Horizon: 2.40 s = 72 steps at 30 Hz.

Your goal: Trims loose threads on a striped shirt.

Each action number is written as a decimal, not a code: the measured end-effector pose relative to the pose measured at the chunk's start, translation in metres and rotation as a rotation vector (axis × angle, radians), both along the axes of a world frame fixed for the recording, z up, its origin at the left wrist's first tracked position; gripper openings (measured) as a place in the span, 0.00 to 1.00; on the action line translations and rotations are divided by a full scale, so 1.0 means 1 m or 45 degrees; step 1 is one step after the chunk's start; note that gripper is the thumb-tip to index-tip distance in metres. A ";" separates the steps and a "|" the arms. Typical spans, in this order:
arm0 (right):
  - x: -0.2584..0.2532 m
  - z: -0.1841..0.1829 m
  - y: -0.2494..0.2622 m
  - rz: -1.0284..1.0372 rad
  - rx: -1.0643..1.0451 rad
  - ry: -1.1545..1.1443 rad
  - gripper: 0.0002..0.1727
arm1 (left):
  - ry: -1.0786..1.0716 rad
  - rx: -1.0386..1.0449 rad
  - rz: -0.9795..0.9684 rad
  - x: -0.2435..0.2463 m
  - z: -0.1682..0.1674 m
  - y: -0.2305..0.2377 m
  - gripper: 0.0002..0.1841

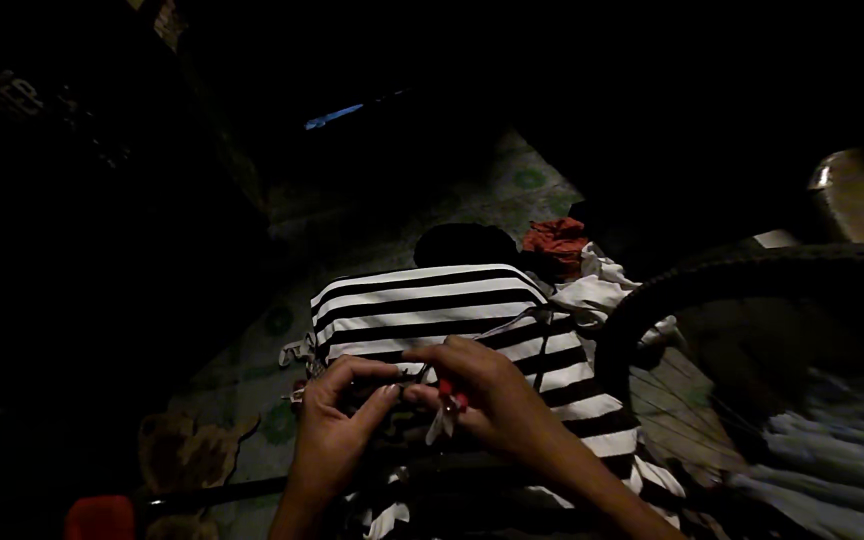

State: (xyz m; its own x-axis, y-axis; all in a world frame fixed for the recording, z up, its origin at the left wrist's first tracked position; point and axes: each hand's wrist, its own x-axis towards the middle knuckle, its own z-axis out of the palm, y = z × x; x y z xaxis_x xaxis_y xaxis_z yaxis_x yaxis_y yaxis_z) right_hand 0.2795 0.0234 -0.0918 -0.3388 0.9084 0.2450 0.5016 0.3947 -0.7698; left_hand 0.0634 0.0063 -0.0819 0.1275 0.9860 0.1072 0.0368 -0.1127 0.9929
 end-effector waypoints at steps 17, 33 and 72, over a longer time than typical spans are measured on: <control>0.064 0.029 0.020 -0.466 0.138 0.063 0.12 | 0.081 -0.060 0.273 -0.015 -0.013 0.012 0.16; 0.045 0.019 0.008 -0.439 0.180 -0.004 0.12 | 0.218 -0.071 0.254 -0.025 -0.013 0.003 0.22; -0.023 0.003 0.015 -0.169 -0.142 0.486 0.06 | 0.033 -0.137 0.313 -0.007 -0.014 -0.003 0.30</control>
